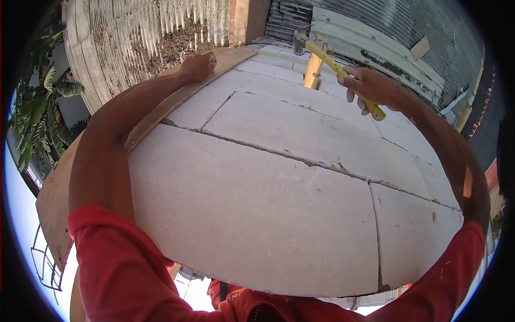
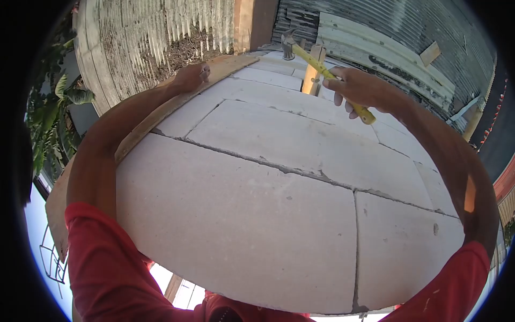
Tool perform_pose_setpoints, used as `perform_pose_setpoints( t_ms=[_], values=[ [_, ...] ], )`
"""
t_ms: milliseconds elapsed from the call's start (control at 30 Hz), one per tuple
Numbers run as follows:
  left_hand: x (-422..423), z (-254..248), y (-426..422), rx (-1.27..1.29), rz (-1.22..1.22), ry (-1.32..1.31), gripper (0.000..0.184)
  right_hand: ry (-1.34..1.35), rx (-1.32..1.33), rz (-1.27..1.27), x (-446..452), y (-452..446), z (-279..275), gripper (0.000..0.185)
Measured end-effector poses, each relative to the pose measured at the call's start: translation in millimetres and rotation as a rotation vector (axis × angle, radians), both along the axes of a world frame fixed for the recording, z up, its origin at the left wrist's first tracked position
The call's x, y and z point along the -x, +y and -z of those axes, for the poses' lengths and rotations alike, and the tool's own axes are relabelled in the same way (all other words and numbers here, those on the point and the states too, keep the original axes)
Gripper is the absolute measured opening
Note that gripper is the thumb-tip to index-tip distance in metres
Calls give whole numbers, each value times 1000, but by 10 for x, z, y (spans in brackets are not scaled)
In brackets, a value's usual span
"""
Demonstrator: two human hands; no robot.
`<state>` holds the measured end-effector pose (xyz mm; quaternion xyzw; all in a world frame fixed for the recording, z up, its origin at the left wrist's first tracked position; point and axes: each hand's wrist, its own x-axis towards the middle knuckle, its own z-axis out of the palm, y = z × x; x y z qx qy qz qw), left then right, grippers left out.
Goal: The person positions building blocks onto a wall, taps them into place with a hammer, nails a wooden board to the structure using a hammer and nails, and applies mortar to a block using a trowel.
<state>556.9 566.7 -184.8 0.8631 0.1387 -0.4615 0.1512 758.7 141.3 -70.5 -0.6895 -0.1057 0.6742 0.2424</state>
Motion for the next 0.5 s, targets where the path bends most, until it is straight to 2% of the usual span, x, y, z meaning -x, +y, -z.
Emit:
perform_pose_setpoints(
  t_ms=[167,233,267,400,500],
  values=[
    [-34,136,78,-39,-19,-53,30,-173,36,-145,104,604,539,42],
    [-29,220,32,-57,-66,-50,31,-112,39,-103,159,706,789,38],
    [-11,277,28,-75,-92,-43,31,-83,36,-81,165,764,829,37],
    [26,532,98,-54,-260,-64,30,-243,-108,-231,142,863,927,36],
    [-32,680,157,-53,-270,-65,27,-257,-138,-286,128,931,990,36]
  ],
)
